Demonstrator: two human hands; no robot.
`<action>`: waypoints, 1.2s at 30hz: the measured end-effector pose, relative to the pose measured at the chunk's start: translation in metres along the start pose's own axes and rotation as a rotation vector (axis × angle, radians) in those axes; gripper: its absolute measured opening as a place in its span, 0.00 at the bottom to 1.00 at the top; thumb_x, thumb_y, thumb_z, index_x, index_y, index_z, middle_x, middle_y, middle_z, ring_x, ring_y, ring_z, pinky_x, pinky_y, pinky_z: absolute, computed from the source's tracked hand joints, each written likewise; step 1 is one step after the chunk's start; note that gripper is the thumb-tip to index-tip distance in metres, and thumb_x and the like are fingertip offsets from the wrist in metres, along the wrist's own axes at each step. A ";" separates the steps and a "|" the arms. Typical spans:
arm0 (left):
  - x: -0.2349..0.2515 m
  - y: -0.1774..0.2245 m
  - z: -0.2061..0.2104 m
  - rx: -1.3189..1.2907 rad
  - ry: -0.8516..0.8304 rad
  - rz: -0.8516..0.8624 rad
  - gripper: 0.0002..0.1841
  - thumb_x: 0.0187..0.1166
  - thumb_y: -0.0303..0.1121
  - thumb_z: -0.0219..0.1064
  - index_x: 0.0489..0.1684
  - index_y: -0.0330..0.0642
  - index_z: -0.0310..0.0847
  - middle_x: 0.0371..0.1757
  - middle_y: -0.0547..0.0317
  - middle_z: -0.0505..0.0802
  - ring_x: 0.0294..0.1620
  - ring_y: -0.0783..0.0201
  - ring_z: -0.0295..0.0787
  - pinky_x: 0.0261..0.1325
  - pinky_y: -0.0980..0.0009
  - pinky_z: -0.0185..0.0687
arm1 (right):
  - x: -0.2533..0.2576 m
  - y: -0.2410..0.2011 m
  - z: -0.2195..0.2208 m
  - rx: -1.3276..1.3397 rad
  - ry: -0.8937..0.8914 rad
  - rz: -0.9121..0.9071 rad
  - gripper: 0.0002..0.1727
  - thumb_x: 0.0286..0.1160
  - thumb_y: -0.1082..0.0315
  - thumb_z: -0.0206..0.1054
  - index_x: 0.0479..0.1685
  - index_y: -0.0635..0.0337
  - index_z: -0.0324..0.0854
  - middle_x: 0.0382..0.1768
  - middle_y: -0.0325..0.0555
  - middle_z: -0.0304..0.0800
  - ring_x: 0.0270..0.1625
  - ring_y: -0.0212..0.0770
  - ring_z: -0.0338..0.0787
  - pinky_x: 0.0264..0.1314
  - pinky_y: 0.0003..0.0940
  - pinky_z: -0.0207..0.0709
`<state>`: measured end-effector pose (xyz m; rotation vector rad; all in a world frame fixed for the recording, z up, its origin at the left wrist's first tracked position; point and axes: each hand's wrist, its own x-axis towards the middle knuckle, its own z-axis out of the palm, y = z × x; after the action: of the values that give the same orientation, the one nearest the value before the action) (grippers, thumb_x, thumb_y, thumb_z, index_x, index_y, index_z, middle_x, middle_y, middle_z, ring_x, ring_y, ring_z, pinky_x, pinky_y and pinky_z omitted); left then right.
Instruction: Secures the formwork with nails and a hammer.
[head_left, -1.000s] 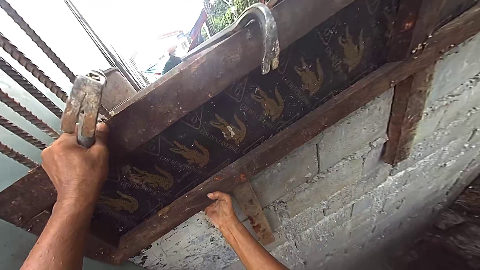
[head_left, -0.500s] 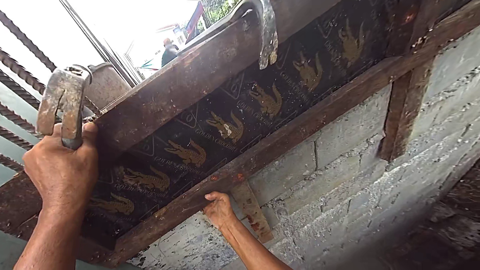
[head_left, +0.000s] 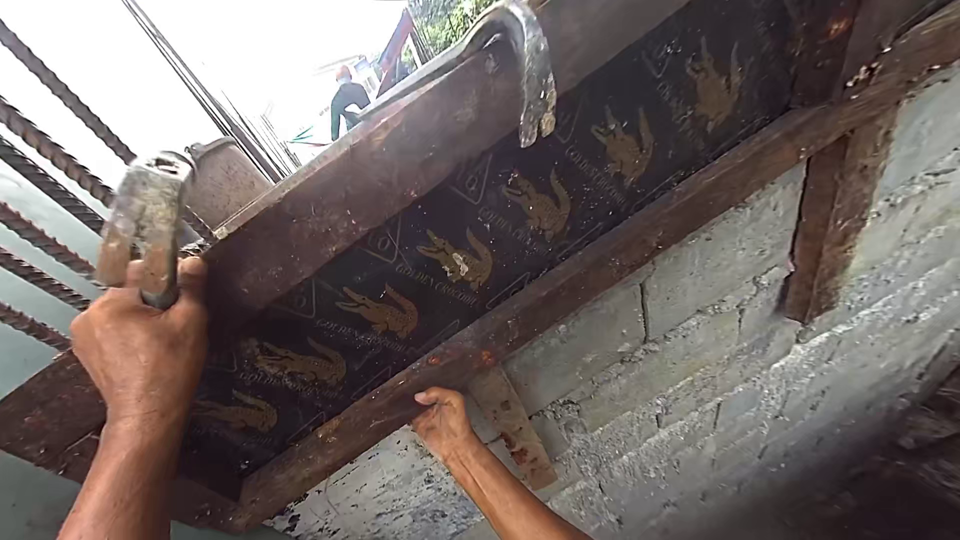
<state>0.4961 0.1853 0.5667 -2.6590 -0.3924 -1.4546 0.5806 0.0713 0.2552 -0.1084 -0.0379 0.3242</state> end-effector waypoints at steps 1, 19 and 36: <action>0.000 -0.001 0.001 -0.015 -0.002 -0.004 0.34 0.85 0.62 0.57 0.44 0.30 0.81 0.36 0.28 0.87 0.40 0.28 0.85 0.42 0.26 0.70 | 0.000 -0.001 -0.002 0.002 -0.004 0.002 0.20 0.44 0.77 0.66 0.44 0.64 0.80 0.40 0.55 0.92 0.45 0.46 0.94 0.50 0.47 0.88; 0.001 -0.010 0.006 -0.086 -0.010 -0.024 0.34 0.83 0.66 0.55 0.54 0.38 0.82 0.40 0.35 0.88 0.40 0.38 0.87 0.44 0.31 0.74 | -0.004 -0.001 0.001 -0.015 0.040 0.020 0.19 0.47 0.81 0.63 0.45 0.64 0.79 0.40 0.55 0.92 0.43 0.46 0.93 0.48 0.46 0.87; 0.002 0.006 0.001 -0.074 -0.015 -0.011 0.33 0.84 0.61 0.56 0.45 0.31 0.82 0.39 0.30 0.88 0.45 0.32 0.87 0.47 0.28 0.70 | -0.007 -0.008 0.011 -0.021 0.089 0.030 0.17 0.60 0.82 0.58 0.50 0.60 0.79 0.45 0.53 0.90 0.46 0.46 0.91 0.50 0.47 0.85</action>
<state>0.4991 0.1804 0.5682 -2.7309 -0.3615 -1.4812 0.5759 0.0630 0.2668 -0.1443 0.0482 0.3484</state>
